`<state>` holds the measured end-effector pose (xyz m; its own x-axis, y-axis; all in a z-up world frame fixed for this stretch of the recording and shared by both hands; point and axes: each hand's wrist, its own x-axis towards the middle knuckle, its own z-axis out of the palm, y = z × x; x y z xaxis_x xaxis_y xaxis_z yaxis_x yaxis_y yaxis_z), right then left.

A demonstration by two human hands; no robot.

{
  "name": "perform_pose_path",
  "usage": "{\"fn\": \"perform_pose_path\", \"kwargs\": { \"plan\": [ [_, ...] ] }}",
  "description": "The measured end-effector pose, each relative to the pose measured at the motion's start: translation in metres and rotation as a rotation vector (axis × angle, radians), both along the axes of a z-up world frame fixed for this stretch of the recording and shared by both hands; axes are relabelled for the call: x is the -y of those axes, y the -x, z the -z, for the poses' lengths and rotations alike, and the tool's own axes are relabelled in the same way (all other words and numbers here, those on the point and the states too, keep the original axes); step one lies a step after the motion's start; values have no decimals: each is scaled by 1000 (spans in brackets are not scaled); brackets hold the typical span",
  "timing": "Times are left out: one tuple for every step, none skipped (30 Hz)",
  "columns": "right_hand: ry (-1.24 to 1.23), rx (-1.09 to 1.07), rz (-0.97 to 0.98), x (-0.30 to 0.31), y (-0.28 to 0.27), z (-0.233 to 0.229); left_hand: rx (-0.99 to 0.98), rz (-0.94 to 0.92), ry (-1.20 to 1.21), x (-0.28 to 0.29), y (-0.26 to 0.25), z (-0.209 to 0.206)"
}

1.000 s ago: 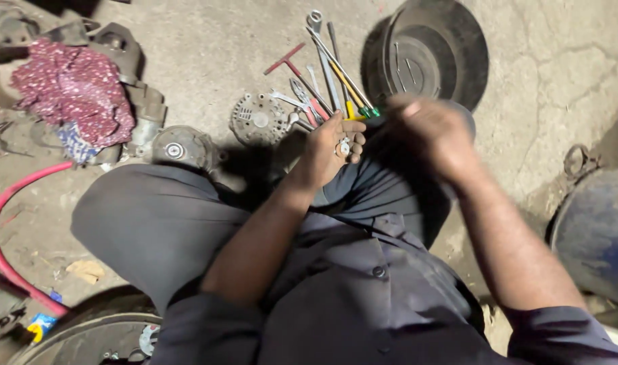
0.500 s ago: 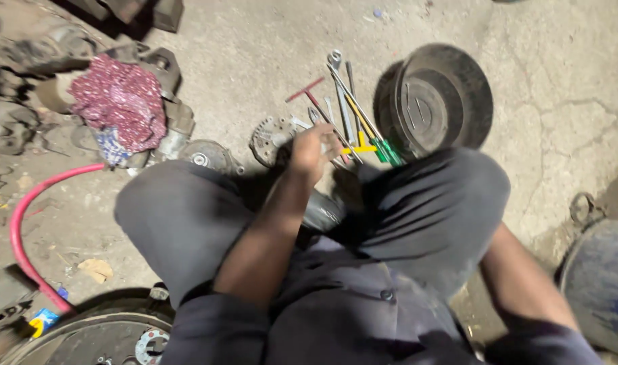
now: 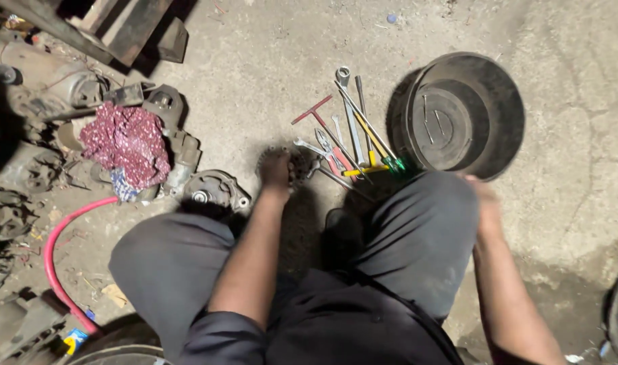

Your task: The person disassembles an alternator by hand and with a wrench, then removes the internal stator. They use a hammer and a punch to tap out the internal components, separating the metal housing from the electrical windings.

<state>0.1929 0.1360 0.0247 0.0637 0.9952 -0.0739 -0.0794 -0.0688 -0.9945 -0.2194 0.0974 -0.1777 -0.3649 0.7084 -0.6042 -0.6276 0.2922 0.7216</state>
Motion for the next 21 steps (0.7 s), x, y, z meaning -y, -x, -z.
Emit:
{"fn": "perform_pose_path", "kwargs": {
  "plan": [
    [10, -4, 25, 1, 7, -10, 13, -22, 36, -6, 5, 2],
    [19, -9, 53, 8, 17, -15, 24, -41, 71, -12, 10, 5],
    [26, -18, 55, 19, 31, -29, 14, -39, 78, -22, 14, 25],
    [-84, 241, 71, 28, 44, -45, -49, -26, 65, -37, 18, 44],
    [-193, 500, 85, 35, 58, -62, -111, -13, 51, -53, 22, 63],
    [-190, 499, 94, 37, 64, -68, -114, -3, 52, -71, 22, 65],
    [-372, 766, 8, 39, 71, -74, -168, 16, 50, -88, 21, 67],
    [-554, 1033, -88, 42, 79, -81, -222, 32, 50, -103, 22, 70],
    [-547, 1033, -84, 40, 76, -77, -223, 39, 53, -119, 20, 75],
    [-396, 954, -95, 37, 73, -74, -235, 55, 87, -138, 18, 80],
    [-247, 871, -107, 34, 70, -71, -247, 71, 121, -158, 16, 84],
    [-253, 872, -102, 32, 68, -70, -248, 72, 113, -176, 14, 110],
    [-220, 901, -112, 31, 67, -68, -422, 126, 151, -195, 12, 136],
    [-185, 932, -128, 30, 66, -66, -593, 176, 193, -211, 10, 163],
    [-190, 934, -127, 28, 64, -64, -592, 173, 189, -220, 7, 156],
    [-207, 899, -133, 29, 62, -60, -794, 252, 263, -225, 5, 151],
    [-224, 865, -138, 29, 60, -57, -997, 332, 337, -229, 2, 145],
    [-222, 864, -135, 27, 56, -53, -999, 336, 337, -232, 0, 140],
    [-221, 839, -134, 26, 51, -48, -1078, 399, 374, -233, -3, 135],
    [-217, 813, -133, 27, 46, -44, -1157, 464, 413, -232, -5, 129],
    [-212, 811, -130, 26, 38, -36, -1161, 469, 414, -231, -5, 129]
  ]
}}
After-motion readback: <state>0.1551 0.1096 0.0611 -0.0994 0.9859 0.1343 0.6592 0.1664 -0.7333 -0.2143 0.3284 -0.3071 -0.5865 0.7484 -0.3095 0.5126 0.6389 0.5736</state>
